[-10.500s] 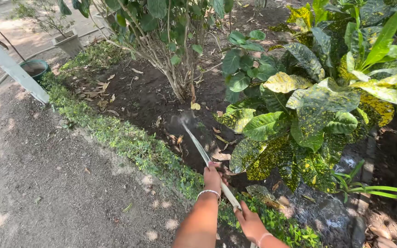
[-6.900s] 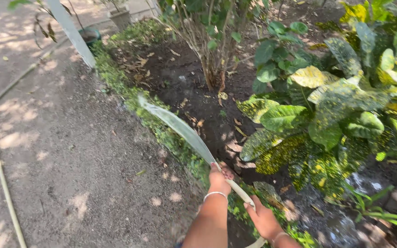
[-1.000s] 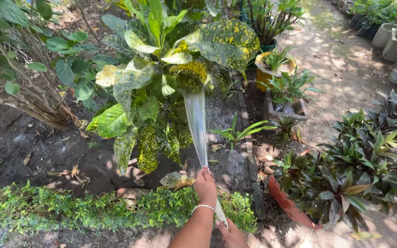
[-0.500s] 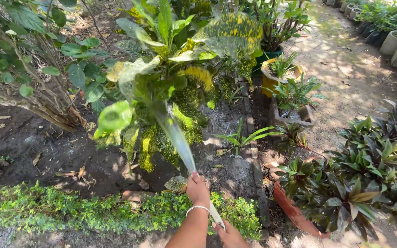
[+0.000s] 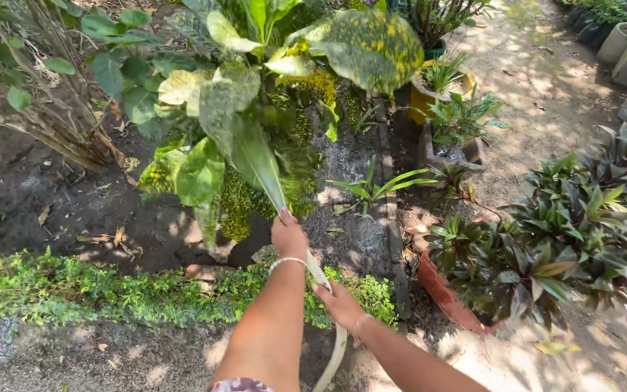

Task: Watering various plants in an outdoor garden using a hose and a watering can.

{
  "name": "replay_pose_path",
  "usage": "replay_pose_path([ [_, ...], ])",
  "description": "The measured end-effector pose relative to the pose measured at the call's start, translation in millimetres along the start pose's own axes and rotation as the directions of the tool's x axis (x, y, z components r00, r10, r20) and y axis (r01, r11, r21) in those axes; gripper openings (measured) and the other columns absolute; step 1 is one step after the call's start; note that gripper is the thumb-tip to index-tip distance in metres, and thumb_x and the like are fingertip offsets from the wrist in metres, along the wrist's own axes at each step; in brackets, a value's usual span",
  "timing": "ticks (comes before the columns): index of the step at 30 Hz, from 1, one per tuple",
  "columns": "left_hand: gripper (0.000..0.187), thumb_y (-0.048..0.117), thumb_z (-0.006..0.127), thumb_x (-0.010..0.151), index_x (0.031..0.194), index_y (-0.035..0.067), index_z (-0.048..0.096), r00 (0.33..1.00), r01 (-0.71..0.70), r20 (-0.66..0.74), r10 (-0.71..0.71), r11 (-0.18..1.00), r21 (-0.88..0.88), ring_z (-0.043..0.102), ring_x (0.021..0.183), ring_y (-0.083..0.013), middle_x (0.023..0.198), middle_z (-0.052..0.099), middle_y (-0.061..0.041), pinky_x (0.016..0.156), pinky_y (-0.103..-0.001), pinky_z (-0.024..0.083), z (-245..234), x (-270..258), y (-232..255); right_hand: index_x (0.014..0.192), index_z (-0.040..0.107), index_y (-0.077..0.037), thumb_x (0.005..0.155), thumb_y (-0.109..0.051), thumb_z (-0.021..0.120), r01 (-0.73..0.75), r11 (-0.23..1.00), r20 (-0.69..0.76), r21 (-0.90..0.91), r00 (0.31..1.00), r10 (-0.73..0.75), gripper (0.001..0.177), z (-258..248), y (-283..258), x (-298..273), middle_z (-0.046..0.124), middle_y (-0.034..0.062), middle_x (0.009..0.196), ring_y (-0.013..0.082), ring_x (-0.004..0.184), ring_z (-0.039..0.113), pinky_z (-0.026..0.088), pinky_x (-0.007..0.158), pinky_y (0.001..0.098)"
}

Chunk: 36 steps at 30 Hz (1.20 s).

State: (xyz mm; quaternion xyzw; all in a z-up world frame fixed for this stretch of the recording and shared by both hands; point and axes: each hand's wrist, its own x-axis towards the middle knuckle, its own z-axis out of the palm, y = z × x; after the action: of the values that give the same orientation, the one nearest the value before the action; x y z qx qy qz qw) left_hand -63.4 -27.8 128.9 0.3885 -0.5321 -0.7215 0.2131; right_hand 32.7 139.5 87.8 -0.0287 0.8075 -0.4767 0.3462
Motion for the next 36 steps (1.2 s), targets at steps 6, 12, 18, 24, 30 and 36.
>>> replay_pose_path([
  [6, 0.04, 0.045, 0.047, 0.105, 0.084, 0.011, 0.052, 0.991, 0.094, 0.114, -0.07, 0.973, -0.212, 0.041, 0.036, -0.018, 0.053, 0.042, -0.003, 0.033, -0.036, 0.034, -18, 73, -39, 0.129, 0.063, -0.007, 0.095, -0.058, 0.06, 0.172, 0.985, -0.033, 0.008, 0.985, -0.172, 0.061, 12, 9, 27, 0.065, 0.0077, 0.088, 0.0188, 0.08, 0.059, 0.051, 0.074, 0.0367],
  [12, 0.045, 0.046, 0.042, 0.107, 0.085, 0.007, 0.047, 0.99, 0.144, 0.02, -0.142, 0.977, -0.156, 0.042, 0.038, -0.0218, 0.058, 0.046, -0.008, 0.036, -0.039, 0.036, -43, 49, -21, 0.127, 0.064, -0.012, 0.092, -0.058, 0.056, 0.148, 0.984, 0.033, -0.097, 0.989, -0.145, 0.058, 22, -6, 15, 0.07, 0.0087, 0.089, 0.0206, 0.076, 0.059, 0.049, 0.072, 0.0375],
  [18, 0.042, 0.045, 0.04, 0.108, 0.087, 0.008, 0.046, 0.989, 0.111, -0.065, -0.135, 0.95, -0.292, 0.042, 0.046, -0.0181, 0.062, 0.046, -0.005, 0.041, -0.036, 0.036, -52, -1, 35, 0.127, 0.061, -0.011, 0.096, -0.055, 0.058, 0.326, 0.94, 0.028, -0.099, 0.945, -0.325, 0.055, 25, -7, 26, 0.07, 0.0075, 0.093, 0.0173, 0.082, 0.063, 0.051, 0.079, 0.0344],
  [24, 0.042, 0.043, 0.041, 0.108, 0.087, 0.007, 0.046, 0.998, -0.019, -0.069, -0.002, 0.952, -0.304, 0.041, 0.044, -0.0164, 0.06, 0.043, -0.004, 0.041, -0.034, 0.035, -50, 1, 48, 0.121, 0.063, -0.007, 0.097, -0.051, 0.059, 0.325, 0.941, 0.026, -0.099, 0.946, -0.324, 0.051, 32, -16, 40, 0.069, 0.0092, 0.09, 0.0185, 0.078, 0.061, 0.051, 0.075, 0.0349],
  [30, 0.04, 0.043, 0.042, 0.106, 0.086, 0.009, 0.049, 0.996, -0.083, -0.037, 0.076, 0.956, -0.281, 0.039, 0.042, -0.0135, 0.058, 0.044, -0.002, 0.039, -0.031, 0.033, -50, -14, 74, 0.131, 0.063, -0.01, 0.098, -0.047, 0.058, 0.208, 0.978, 0.087, 0.032, 0.974, -0.21, 0.05, 36, -31, 38, 0.06, 0.0073, 0.081, 0.02, 0.068, 0.051, 0.042, 0.064, 0.038],
  [36, 0.042, 0.044, 0.042, 0.107, 0.086, 0.008, 0.048, 0.992, -0.126, -0.04, 0.119, 0.956, -0.266, 0.039, 0.041, -0.013, 0.057, 0.043, -0.001, 0.038, -0.031, 0.033, -51, -3, 71, 0.139, 0.057, -0.016, 0.099, -0.046, 0.058, 0.287, 0.958, 0.069, -0.002, 0.956, -0.286, 0.05, 39, -34, 49, 0.064, -0.0007, 0.083, 0.0085, 0.071, 0.055, 0.047, 0.068, 0.0271],
])
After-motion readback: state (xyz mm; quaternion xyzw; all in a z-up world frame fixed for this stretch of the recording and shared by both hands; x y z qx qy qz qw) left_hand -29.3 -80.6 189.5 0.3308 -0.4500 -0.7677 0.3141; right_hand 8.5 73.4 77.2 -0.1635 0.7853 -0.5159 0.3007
